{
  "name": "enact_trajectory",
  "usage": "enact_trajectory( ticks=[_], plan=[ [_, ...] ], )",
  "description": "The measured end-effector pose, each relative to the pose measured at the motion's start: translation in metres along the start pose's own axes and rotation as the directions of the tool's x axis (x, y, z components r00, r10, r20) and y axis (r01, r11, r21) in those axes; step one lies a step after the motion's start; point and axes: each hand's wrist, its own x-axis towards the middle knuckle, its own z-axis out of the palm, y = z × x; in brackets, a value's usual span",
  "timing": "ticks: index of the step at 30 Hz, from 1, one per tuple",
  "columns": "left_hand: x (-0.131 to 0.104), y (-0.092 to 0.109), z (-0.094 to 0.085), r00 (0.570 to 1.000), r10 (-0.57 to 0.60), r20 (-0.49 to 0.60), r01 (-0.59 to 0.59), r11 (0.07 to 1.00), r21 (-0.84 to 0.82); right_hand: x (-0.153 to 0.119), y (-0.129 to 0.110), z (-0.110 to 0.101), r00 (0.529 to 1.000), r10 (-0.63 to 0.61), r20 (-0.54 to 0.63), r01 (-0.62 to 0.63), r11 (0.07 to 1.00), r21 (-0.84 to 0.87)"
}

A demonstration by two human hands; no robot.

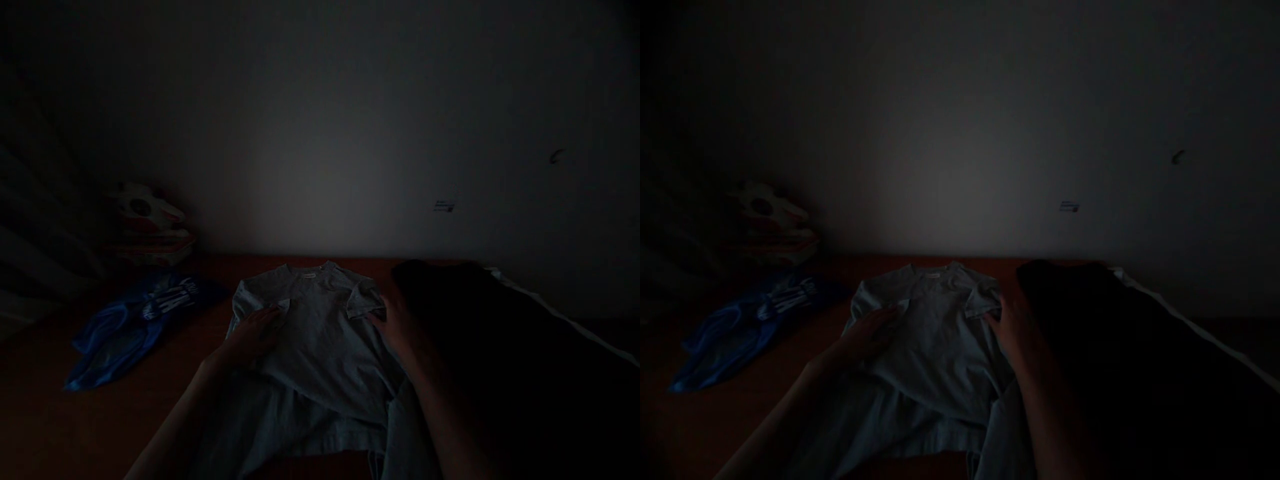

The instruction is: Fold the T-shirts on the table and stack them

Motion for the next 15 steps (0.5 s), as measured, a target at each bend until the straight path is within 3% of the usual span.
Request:
enact_trajectory(
  ticks=[3,5,9,12,15],
  plan=[
    [0.004,-0.011,0.000,0.998,-0.034,-0.061,0.021,0.980,-0.198,0.022,0.012,-0.007,0.996,0.033,0.080,-0.049,0.976,0.213],
    [0.006,-0.013,-0.003,0.987,-0.123,-0.100,0.084,0.940,-0.330,0.038,0.025,-0.024,0.994,0.069,0.088,-0.092,0.955,0.281],
    [0.007,-0.015,-0.015,0.916,-0.346,-0.202,0.196,0.827,-0.527,0.053,0.060,-0.069,0.956,0.266,-0.127,-0.211,0.919,0.334],
    [0.006,-0.020,-0.027,0.852,-0.467,-0.236,0.173,0.677,-0.715,0.033,0.074,-0.085,0.911,0.326,-0.252,-0.230,0.910,0.344],
    [0.000,-0.030,-0.045,0.783,-0.555,-0.281,0.137,0.594,-0.792,-0.012,0.067,-0.080,0.975,0.095,-0.203,-0.043,0.969,0.245]
  ],
)
